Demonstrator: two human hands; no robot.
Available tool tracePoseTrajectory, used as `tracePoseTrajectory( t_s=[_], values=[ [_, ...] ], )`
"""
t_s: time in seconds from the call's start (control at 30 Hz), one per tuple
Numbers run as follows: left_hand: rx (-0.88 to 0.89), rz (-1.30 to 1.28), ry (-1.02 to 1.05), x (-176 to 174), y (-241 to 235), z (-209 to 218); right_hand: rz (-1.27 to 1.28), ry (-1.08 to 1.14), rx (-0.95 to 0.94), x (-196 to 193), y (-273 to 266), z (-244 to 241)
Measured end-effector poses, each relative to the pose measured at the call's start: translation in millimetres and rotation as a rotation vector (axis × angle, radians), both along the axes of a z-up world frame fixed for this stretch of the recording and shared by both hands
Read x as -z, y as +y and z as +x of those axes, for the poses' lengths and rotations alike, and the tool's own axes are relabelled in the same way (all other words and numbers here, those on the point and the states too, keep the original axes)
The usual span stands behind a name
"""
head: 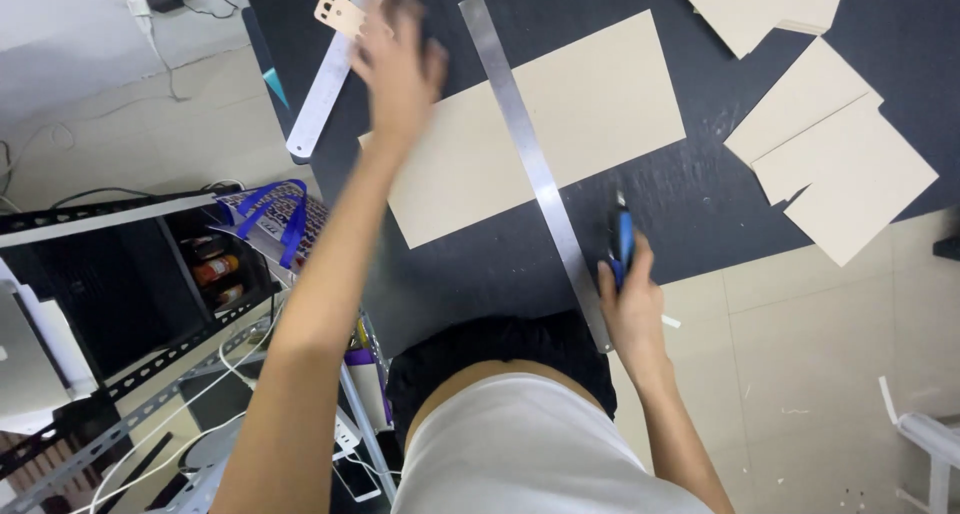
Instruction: Measuring and cutting cardboard sheets into smaller pieces using a ruler and a utility knife on a workbench.
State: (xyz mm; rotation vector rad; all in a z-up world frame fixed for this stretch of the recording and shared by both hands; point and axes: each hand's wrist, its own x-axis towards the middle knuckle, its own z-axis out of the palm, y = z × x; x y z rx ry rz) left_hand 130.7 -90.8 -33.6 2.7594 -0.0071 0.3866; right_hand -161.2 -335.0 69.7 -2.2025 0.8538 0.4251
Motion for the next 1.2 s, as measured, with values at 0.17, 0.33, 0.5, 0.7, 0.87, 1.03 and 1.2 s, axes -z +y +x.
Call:
tracePoseTrajectory(
  t_s=[0.17,0.33,0.5,0.7,0.87,1.03,1.2],
  values=[
    [0.536,0.054,0.392,-9.1,-50.0,-103.8,-0.087,-0.173,-0.411,27.6,3.5,22.6],
    [0.550,0.124,0.450,-5.2,-51.6,-109.5,-0.182,-0.160,-0.498,30.5,3.2,21.7],
    [0.597,0.178,0.428,1.1,-52.4,-107.8,-0.268,-0.178,-0.519,40.9,6.7,13.9],
    [0.586,0.180,0.466,2.7,-55.9,-107.1,-0.285,-0.088,-0.472,30.5,14.2,15.7],
    [0.577,0.168,0.539,-4.4,-59.2,-104.7,-0.360,-0.112,-0.488,37.7,13.4,11.1],
    [0.571,0.162,0.504,3.5,-70.9,-98.7,-0.409,-0.047,-0.587,23.0,13.2,21.5],
    [0.557,0.200,0.513,2.4,-73.4,-95.8,-0.455,-0.001,-0.642,20.2,12.8,23.5]
  ],
)
